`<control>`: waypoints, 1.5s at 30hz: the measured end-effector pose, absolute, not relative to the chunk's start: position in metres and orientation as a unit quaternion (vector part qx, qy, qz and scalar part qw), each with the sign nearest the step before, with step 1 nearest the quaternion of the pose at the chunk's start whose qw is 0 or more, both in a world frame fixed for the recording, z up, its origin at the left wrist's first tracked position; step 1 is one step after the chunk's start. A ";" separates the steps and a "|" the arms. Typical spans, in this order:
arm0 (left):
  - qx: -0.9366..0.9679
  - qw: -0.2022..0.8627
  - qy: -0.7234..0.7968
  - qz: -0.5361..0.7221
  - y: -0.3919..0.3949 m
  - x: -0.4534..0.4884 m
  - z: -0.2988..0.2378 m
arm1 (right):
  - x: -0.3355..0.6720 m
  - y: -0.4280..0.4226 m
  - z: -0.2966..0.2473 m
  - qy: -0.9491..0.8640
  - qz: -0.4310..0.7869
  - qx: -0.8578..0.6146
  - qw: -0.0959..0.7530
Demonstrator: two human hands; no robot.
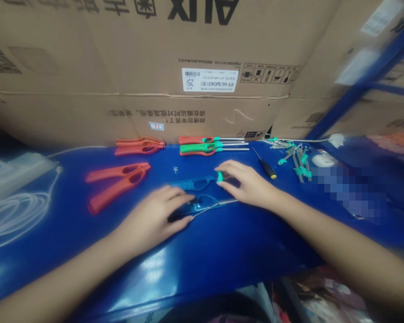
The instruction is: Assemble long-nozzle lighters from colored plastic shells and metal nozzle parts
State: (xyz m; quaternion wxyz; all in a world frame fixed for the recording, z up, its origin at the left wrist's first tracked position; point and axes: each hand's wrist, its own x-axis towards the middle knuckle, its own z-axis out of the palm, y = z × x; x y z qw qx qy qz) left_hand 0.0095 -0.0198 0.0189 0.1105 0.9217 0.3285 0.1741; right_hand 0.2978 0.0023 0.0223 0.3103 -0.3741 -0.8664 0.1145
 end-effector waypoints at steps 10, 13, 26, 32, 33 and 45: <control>0.925 0.101 0.323 0.175 -0.020 0.008 0.020 | 0.300 0.001 0.029 -0.839 0.132 -0.383 0.363; 0.926 0.099 0.317 0.177 -0.020 0.008 0.019 | 0.301 0.002 0.030 -0.847 0.132 -0.376 0.351; 0.927 0.101 0.320 0.165 -0.017 0.007 0.016 | 0.300 0.005 0.031 -0.848 0.128 -0.390 0.337; 0.930 0.095 0.313 0.168 -0.018 0.008 0.019 | 0.293 0.005 0.029 -0.680 0.427 -0.449 0.391; 0.930 0.096 0.312 0.167 -0.019 0.008 0.020 | 0.294 0.005 0.030 -0.673 0.447 -0.450 0.380; 0.928 0.111 0.312 0.172 -0.022 0.010 0.021 | 0.308 -0.001 0.041 -0.859 0.178 -0.456 0.153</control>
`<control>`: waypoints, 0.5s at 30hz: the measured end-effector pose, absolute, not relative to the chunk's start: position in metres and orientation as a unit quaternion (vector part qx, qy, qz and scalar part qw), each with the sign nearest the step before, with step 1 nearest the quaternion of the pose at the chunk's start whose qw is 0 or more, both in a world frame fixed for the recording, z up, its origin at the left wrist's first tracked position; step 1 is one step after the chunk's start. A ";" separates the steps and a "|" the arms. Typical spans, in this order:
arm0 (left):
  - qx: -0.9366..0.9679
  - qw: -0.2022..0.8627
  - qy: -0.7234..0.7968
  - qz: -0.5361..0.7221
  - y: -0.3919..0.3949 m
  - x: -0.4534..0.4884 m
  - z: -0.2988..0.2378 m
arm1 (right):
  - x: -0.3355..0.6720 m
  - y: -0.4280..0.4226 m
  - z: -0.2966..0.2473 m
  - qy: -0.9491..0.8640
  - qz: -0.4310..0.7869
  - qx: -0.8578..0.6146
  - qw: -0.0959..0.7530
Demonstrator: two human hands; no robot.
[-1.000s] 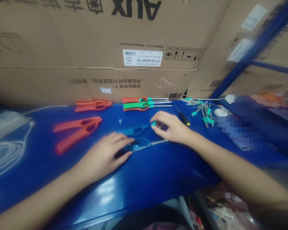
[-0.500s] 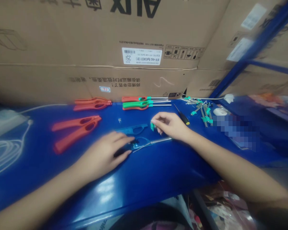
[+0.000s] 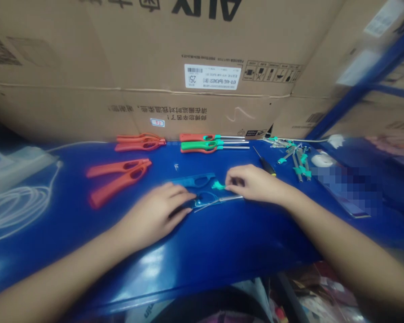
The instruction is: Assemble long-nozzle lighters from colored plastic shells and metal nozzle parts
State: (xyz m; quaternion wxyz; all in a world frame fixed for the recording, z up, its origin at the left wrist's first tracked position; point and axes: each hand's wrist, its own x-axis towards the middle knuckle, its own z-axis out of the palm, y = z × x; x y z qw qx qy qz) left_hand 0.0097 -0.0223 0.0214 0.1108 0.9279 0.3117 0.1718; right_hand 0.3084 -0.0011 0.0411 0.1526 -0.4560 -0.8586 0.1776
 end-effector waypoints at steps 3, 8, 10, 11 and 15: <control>0.925 0.120 0.317 0.169 -0.023 0.010 0.022 | 0.310 0.000 0.040 -0.870 0.148 -0.455 0.116; 0.917 0.139 0.331 0.172 -0.024 0.011 0.020 | 0.304 -0.003 0.038 -0.878 0.143 -0.435 0.139; 0.912 0.151 0.340 0.173 -0.025 0.012 0.020 | 0.300 -0.007 0.040 -0.884 0.150 -0.412 0.161; 0.909 0.157 0.345 0.173 -0.025 0.013 0.020 | 0.299 -0.009 0.041 -0.889 0.153 -0.398 0.167; 0.900 0.172 0.364 0.165 -0.029 0.016 0.021 | 0.292 -0.018 0.044 -0.916 0.141 -0.351 0.133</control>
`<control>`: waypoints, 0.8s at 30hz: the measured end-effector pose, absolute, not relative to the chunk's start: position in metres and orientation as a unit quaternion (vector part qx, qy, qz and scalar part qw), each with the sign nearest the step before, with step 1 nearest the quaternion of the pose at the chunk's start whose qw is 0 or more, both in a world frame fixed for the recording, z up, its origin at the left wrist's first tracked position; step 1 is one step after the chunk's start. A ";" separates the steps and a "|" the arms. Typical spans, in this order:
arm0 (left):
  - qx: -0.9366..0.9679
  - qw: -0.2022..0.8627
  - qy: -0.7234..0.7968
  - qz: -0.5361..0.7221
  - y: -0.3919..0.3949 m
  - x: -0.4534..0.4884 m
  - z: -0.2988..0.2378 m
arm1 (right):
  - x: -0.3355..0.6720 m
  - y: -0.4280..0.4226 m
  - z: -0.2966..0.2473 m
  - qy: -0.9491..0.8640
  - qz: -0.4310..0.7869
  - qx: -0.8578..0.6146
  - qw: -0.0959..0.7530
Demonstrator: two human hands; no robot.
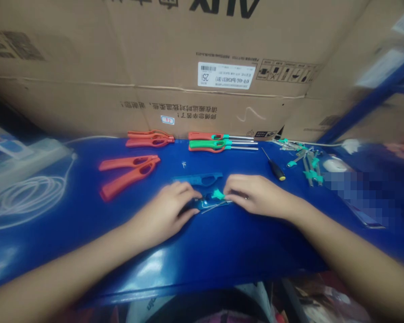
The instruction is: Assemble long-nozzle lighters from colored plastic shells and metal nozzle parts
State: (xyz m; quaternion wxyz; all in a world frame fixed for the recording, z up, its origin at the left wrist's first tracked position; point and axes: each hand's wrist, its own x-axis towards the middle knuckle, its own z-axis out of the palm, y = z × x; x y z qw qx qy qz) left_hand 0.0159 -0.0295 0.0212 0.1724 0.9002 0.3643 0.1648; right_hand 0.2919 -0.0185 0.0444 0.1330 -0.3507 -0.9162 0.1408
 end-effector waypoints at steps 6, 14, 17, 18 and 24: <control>0.895 0.182 0.374 0.160 -0.036 0.018 0.022 | 0.282 -0.026 0.041 -0.936 0.073 -0.336 0.078; 0.891 0.203 0.372 0.162 -0.035 0.018 0.020 | 0.277 -0.025 0.036 -0.948 0.062 -0.301 0.085; 0.888 0.211 0.374 0.163 -0.036 0.019 0.021 | 0.275 -0.027 0.034 -0.957 0.006 -0.275 0.090; 0.888 0.212 0.373 0.164 -0.036 0.019 0.022 | 0.275 -0.028 0.033 -0.959 -0.014 -0.268 0.090; 0.886 0.224 0.374 0.162 -0.037 0.019 0.023 | 0.273 -0.032 0.032 -0.961 -0.091 -0.243 0.093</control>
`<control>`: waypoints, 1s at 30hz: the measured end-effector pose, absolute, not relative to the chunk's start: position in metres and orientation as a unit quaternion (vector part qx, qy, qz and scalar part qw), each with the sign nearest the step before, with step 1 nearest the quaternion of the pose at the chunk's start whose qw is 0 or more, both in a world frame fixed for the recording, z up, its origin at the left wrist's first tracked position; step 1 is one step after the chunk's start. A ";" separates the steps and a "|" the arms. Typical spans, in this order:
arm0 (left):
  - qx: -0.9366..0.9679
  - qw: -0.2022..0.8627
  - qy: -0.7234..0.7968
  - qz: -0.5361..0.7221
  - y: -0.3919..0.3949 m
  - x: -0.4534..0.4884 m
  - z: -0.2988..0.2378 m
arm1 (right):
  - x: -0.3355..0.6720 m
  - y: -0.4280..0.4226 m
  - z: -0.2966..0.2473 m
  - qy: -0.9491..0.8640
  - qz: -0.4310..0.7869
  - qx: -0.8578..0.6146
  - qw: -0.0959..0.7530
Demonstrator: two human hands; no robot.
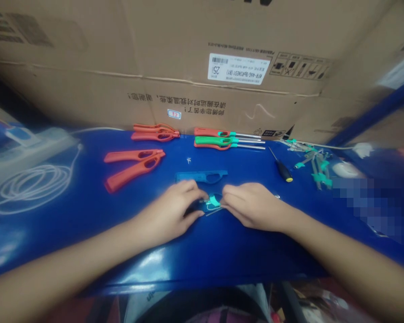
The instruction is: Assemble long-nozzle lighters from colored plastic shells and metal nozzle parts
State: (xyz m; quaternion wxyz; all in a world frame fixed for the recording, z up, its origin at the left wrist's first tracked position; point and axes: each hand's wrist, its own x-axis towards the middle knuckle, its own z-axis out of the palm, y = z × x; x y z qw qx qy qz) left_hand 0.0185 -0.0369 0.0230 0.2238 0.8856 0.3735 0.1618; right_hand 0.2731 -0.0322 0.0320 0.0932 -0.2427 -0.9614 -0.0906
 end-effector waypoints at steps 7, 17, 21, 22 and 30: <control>0.881 0.237 0.374 0.166 -0.036 0.020 0.024 | 0.272 -0.035 0.033 -0.960 -0.107 -0.241 0.088; 0.879 0.236 0.378 0.168 -0.038 0.020 0.025 | 0.273 -0.035 0.032 -0.966 -0.068 -0.242 0.060; 0.885 0.218 0.373 0.176 -0.040 0.021 0.026 | 0.273 -0.036 0.034 -0.965 -0.073 -0.245 0.055; 0.886 0.213 0.372 0.176 -0.040 0.021 0.026 | 0.272 -0.036 0.034 -0.965 -0.077 -0.245 0.054; 0.901 0.184 0.363 0.152 -0.041 0.021 0.023 | 0.271 -0.038 0.037 -0.964 -0.095 -0.244 0.036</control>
